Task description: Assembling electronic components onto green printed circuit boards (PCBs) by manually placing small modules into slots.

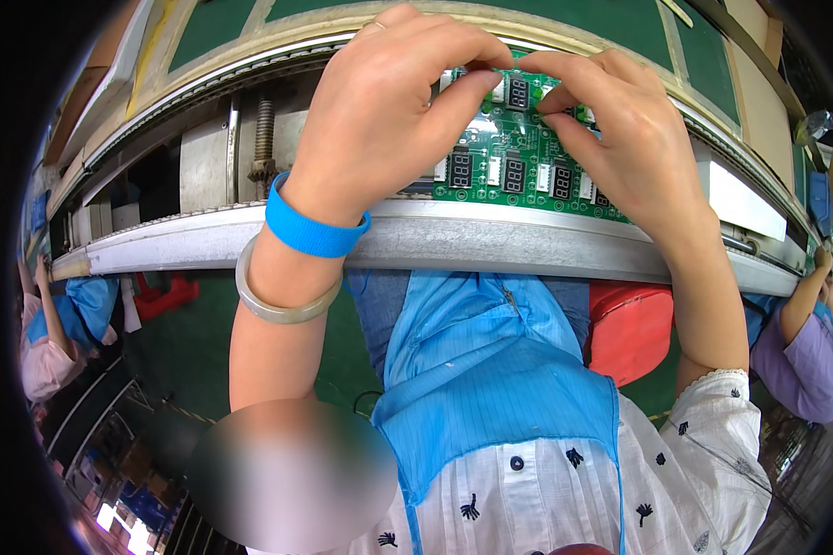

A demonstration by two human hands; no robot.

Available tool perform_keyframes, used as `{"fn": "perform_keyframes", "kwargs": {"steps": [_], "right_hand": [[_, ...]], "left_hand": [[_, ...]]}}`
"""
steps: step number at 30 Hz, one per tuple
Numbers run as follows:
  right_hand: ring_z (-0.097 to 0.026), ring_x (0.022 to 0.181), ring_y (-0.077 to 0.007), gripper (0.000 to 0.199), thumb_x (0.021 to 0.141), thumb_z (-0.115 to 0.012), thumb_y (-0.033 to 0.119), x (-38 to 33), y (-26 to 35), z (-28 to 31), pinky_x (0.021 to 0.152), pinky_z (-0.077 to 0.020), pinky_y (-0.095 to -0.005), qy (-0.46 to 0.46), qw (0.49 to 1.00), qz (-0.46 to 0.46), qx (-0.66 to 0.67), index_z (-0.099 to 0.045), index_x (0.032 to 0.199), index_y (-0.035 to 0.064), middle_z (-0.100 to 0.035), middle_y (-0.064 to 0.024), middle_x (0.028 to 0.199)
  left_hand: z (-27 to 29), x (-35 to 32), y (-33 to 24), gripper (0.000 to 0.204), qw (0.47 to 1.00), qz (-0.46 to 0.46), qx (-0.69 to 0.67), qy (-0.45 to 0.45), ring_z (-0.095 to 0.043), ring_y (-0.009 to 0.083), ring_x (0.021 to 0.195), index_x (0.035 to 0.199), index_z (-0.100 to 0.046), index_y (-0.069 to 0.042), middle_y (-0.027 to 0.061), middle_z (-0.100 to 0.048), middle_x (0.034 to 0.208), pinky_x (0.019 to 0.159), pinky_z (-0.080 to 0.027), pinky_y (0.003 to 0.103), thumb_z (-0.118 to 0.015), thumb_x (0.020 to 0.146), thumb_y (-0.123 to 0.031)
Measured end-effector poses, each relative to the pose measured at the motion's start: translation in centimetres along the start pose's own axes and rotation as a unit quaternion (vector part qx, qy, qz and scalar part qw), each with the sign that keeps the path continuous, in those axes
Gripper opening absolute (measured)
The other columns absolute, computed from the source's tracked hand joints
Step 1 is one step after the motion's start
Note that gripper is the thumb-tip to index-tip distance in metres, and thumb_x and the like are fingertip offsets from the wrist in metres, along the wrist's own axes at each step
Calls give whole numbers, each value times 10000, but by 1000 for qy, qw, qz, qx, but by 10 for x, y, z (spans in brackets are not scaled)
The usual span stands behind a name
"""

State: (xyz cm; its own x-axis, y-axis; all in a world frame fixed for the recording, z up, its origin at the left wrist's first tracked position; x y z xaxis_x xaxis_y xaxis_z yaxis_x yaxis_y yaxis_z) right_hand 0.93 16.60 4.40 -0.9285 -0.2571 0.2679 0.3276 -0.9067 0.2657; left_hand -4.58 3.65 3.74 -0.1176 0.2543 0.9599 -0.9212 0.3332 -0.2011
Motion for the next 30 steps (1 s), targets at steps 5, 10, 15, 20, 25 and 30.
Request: {"fn": "perform_keyframes", "kwargs": {"steps": [5,10,15,20,25,30], "right_hand": [[-649,948,-267,505,818,-712,-14,1,-1,-1,864,-505,-399,8,1000,-12,11,-654,1298,135,-723,-51,900],[-653,950,-277,510,832,-711,-20,3,2,-2,832,-522,-404,6,1000,-4,20,-641,1312,138,-721,-58,903],[-669,945,-285,541,824,-713,-32,4,1,-3,830,-532,-394,2,998,-28,48,-627,1330,138,-728,-68,919],[-689,963,-270,554,820,-720,-17,-1,-10,-5,842,-545,-377,4,997,-58,51,-623,1346,130,-743,-71,932],[-694,965,-262,561,821,-724,-4,-3,-10,-6,845,-548,-373,6,998,-60,15,-620,1358,124,-751,-65,922],[-682,974,-258,553,824,-728,-1,-2,-9,-6,847,-542,-371,9,998,-54,15,-625,1353,126,-748,-52,930]], "left_hand": [[-1,9,-1,132,998,38,-40,3,-646,294,785,935,-723,-23,118,-705,851,736,-491,379,-739,805,1],[5,13,-12,133,999,23,34,22,-644,295,785,932,-722,-24,119,-704,854,735,-493,380,-740,803,2],[5,18,-7,137,998,56,-39,-3,-636,311,791,931,-719,-20,125,-701,858,725,-492,386,-737,799,9],[0,23,6,148,938,332,12,102,-634,315,784,934,-718,-16,130,-697,856,721,-489,387,-735,789,12],[-3,26,4,154,932,315,79,159,-631,314,773,935,-716,-11,134,-693,856,717,-486,385,-730,785,18],[-7,26,5,155,926,315,98,181,-631,308,770,939,-718,-11,132,-693,854,713,-484,381,-729,787,18]]}}
Point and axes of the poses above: each hand's wrist, its own x-axis towards the middle knuckle, its own z-axis out of the back of the hand, y = z × x, the point moved 10 cm from there along x, towards the middle knuckle
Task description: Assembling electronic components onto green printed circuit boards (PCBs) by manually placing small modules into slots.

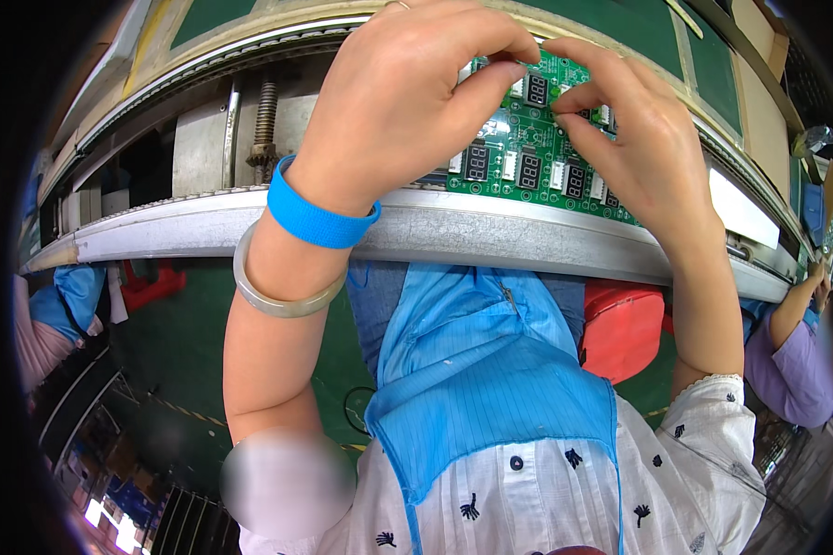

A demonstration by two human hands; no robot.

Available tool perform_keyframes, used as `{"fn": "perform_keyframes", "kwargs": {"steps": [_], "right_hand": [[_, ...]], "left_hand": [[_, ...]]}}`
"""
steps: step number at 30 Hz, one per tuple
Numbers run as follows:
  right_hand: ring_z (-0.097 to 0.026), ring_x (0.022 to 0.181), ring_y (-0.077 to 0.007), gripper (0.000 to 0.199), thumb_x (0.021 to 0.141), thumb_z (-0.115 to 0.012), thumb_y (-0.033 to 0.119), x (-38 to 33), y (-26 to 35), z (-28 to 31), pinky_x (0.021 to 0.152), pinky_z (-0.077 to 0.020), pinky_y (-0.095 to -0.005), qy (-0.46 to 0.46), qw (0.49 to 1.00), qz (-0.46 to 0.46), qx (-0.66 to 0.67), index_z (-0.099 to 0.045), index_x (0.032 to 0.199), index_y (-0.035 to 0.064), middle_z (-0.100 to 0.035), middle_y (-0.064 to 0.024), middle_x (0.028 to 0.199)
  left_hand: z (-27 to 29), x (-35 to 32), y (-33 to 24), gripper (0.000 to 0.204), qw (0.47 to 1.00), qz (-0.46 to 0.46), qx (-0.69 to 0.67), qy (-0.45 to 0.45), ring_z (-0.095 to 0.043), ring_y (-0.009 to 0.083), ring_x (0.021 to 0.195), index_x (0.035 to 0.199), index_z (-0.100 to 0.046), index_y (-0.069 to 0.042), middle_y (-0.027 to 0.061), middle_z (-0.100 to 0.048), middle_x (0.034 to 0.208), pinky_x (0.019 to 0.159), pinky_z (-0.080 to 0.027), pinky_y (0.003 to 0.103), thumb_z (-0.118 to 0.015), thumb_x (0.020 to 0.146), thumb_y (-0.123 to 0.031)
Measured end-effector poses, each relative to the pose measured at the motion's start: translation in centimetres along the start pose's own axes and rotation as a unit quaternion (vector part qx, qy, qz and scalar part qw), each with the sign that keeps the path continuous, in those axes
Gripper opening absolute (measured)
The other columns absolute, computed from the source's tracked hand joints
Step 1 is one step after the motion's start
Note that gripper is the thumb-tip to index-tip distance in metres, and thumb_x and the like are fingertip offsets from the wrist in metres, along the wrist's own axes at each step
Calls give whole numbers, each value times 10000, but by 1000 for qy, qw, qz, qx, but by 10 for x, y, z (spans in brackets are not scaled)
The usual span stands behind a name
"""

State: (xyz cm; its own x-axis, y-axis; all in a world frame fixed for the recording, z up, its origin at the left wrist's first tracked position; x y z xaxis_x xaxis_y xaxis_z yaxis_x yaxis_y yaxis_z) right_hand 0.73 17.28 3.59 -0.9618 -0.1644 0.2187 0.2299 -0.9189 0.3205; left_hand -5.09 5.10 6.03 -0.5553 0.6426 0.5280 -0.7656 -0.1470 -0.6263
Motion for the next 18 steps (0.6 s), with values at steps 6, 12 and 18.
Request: {"fn": "perform_keyframes", "kwargs": {"steps": [6,12,18], "right_hand": [[-673,937,-232,502,821,-764,31,4,8,7,838,-528,-356,-7,1000,24,7,-665,1306,116,-733,-54,952],[-739,843,-256,175,886,-748,99,42,-40,63,762,-581,-366,-119,990,8,-68,-754,1033,4,-760,-119,991],[-684,994,-351,192,863,-686,139,112,-102,63,877,-540,-423,-23,994,-61,-88,-794,991,46,-754,-170,1014]], "left_hand": [[10,-15,-3,158,938,-267,-140,-170,-631,301,764,945,-721,-14,132,-697,858,712,-486,378,-737,790,11],[-5,35,4,97,999,39,32,16,-651,325,829,917,-708,5,159,-712,895,768,-507,392,-718,840,-54],[-43,127,23,183,979,-34,199,18,-698,401,909,937,-763,29,253,-719,910,846,-550,478,-659,860,-100]]}}
Point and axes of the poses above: each hand's wrist, its own x-axis towards the middle knuckle, its own z-axis out of the back of the hand, y = z × x, the point moved 10 cm from there along x, towards the middle knuckle
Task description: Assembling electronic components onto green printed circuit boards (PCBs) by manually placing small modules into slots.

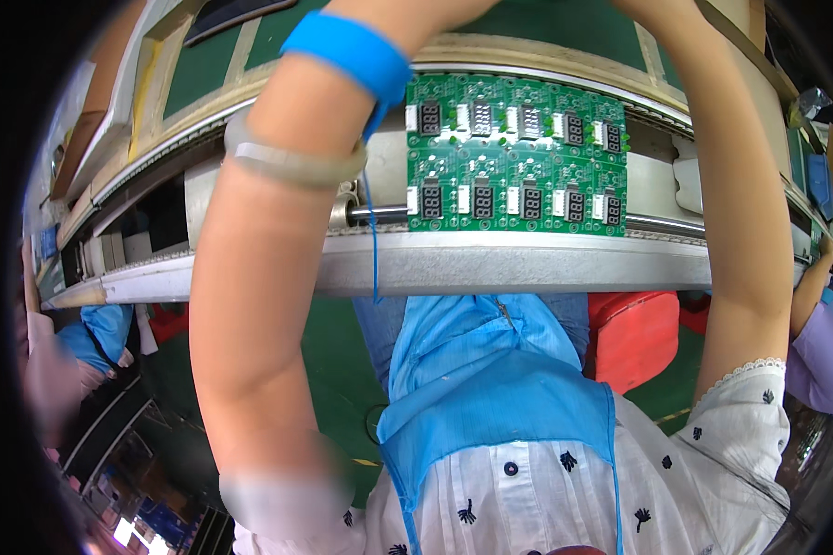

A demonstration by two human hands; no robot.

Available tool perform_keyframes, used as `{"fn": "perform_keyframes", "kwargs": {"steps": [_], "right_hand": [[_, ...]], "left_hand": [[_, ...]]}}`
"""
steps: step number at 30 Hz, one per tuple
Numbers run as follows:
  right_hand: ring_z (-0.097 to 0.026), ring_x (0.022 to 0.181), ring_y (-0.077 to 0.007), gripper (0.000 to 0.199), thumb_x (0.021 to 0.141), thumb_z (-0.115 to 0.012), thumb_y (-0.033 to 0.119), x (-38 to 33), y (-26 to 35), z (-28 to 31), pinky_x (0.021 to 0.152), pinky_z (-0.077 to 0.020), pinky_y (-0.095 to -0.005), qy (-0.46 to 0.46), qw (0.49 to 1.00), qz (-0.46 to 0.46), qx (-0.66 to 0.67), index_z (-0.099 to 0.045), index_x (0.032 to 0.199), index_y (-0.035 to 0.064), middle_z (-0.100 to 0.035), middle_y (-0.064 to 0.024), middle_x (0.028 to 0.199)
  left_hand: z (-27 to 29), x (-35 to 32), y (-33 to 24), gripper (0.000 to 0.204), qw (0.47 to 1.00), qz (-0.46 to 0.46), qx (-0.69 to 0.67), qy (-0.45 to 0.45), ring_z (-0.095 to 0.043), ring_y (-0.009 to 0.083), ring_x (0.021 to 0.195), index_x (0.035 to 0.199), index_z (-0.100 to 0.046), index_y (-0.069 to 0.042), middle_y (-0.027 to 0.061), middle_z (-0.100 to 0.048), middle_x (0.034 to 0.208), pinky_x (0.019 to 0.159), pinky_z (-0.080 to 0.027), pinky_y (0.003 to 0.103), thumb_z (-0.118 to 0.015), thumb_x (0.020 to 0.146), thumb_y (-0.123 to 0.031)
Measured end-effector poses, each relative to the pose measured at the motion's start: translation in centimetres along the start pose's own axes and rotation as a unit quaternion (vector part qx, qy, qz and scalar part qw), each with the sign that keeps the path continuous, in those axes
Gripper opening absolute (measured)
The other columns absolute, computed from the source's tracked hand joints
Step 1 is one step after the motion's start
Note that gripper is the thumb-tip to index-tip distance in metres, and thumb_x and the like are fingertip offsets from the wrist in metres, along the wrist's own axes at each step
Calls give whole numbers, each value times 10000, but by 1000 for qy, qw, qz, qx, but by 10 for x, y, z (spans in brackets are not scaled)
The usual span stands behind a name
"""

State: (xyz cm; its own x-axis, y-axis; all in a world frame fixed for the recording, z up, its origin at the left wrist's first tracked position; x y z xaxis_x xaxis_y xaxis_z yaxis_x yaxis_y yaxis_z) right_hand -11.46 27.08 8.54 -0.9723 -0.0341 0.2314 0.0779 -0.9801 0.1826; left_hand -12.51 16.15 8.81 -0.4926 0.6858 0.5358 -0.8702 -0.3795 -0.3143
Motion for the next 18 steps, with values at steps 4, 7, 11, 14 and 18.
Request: {"fn": "perform_keyframes", "kwargs": {"steps": [4,7,11,14,18], "right_hand": [[-643,1089,-386,200,845,-667,151,13,6,-20,918,-501,-536,131,965,115,194,-805,978,96,-752,-183,1035],[-668,1066,-384,183,847,-679,164,28,-1,-39,883,-504,-551,34,984,37,-173,-804,965,101,-756,-183,1031],[-712,1013,-380,184,848,-690,181,29,-11,-32,866,-513,-549,25,989,-12,-146,-803,969,102,-762,-181,1016],[-722,995,-380,187,859,-688,187,31,-14,-39,874,-520,-544,15,989,-25,-144,-798,970,83,-761,-188,1008],[-724,995,-376,202,876,-691,207,32,-23,-33,892,-528,-538,31,985,-52,-164,-790,969,58,-760,-198,1007]], "left_hand": [[-40,33,22,193,989,8,134,67,-713,394,938,925,-785,-4,256,-725,921,862,-563,477,-665,836,-126],[-55,40,38,186,967,72,231,83,-724,380,976,914,-795,-36,224,-744,1013,867,-561,490,-693,832,-168],[-46,44,36,170,966,71,242,59,-725,363,955,901,-804,-64,200,-752,984,860,-545,483,-697,851,-187],[-42,39,34,152,978,91,156,100,-726,351,931,855,-806,-75,181,-756,922,846,-550,476,-698,848,-182],[-43,46,27,160,986,66,137,66,-725,357,894,841,-807,-81,178,-751,873,837,-557,472,-686,845,-185]]}}
Point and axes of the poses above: each hand's wrist, its own x-axis towards the middle knuckle, its own z-axis out of the back of the hand, y = z × x, the point moved 10 cm from there along x, towards the middle knuckle
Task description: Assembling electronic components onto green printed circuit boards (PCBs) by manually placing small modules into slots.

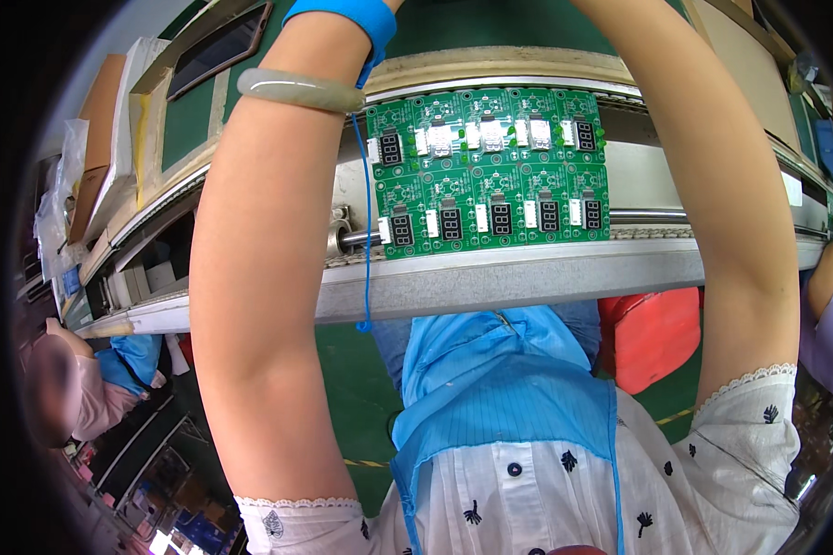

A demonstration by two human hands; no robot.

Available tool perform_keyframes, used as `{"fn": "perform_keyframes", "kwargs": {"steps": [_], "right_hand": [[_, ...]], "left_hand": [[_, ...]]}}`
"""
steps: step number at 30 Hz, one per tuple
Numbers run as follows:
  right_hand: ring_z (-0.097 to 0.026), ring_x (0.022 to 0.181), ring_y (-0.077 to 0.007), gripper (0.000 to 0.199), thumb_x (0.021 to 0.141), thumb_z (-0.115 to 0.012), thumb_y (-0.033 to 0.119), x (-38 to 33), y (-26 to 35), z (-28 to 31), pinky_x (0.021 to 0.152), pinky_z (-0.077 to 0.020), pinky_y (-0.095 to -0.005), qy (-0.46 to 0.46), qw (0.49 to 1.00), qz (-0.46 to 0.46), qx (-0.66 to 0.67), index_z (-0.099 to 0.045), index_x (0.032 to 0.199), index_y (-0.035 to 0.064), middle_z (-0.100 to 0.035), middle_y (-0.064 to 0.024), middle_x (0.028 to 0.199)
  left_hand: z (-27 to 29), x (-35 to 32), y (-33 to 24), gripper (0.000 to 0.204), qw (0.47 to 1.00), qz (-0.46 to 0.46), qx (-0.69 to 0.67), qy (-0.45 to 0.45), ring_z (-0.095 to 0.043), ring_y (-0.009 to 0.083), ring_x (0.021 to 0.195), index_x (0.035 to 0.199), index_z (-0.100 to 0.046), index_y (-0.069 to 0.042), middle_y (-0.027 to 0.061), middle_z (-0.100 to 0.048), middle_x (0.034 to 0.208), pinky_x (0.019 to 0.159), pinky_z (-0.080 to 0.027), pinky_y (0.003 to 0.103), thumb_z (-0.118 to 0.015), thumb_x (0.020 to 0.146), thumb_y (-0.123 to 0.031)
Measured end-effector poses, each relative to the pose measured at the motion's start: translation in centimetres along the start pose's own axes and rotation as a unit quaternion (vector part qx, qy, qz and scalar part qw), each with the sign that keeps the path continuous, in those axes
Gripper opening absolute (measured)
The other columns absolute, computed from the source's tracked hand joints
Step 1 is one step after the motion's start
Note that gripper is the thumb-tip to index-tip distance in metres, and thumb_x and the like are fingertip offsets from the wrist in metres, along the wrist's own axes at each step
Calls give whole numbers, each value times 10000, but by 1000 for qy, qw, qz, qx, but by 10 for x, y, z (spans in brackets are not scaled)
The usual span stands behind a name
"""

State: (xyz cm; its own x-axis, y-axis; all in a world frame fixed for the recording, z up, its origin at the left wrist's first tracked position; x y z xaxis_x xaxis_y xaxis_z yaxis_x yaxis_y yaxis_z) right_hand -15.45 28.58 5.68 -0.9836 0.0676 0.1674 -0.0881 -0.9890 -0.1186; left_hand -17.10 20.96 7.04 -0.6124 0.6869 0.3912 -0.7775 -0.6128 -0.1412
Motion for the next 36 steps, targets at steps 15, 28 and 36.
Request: {"fn": "perform_keyframes", "kwargs": {"steps": [15,28,36], "right_hand": [[-726,916,-377,219,829,-656,233,-13,8,13,849,-562,-494,-124,985,24,119,-792,896,75,-753,-193,930],[-698,808,-270,188,865,-682,139,-76,-37,27,749,-543,-371,-192,915,-18,355,-728,953,-21,-739,-154,875],[-600,823,-119,166,914,-698,146,-145,-54,17,784,-483,-276,-120,887,-68,441,-732,998,7,-690,-20,876]], "left_hand": [[-3,-7,21,212,996,0,-77,-34,-727,370,849,893,-800,-43,220,-736,877,833,-582,453,-680,800,-190],[-10,-9,24,162,999,28,19,-42,-718,332,915,877,-789,-117,145,-757,906,826,-516,522,-672,842,-224],[-10,-10,17,144,997,46,56,-33,-680,324,989,885,-813,-144,98,-768,909,933,-407,555,-698,834,-214]]}}
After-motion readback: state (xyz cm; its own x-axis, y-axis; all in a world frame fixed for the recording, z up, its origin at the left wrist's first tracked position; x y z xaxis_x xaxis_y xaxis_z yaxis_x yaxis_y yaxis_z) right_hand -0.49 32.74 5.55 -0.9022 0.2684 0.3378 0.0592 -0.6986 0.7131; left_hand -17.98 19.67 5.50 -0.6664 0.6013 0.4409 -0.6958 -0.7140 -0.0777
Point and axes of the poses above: each hand's wrist, its own x-axis towards the middle knuckle, its own z-axis out of the back of the hand, y = z × x, the point moved 10 cm from there along x, towards the middle knuckle
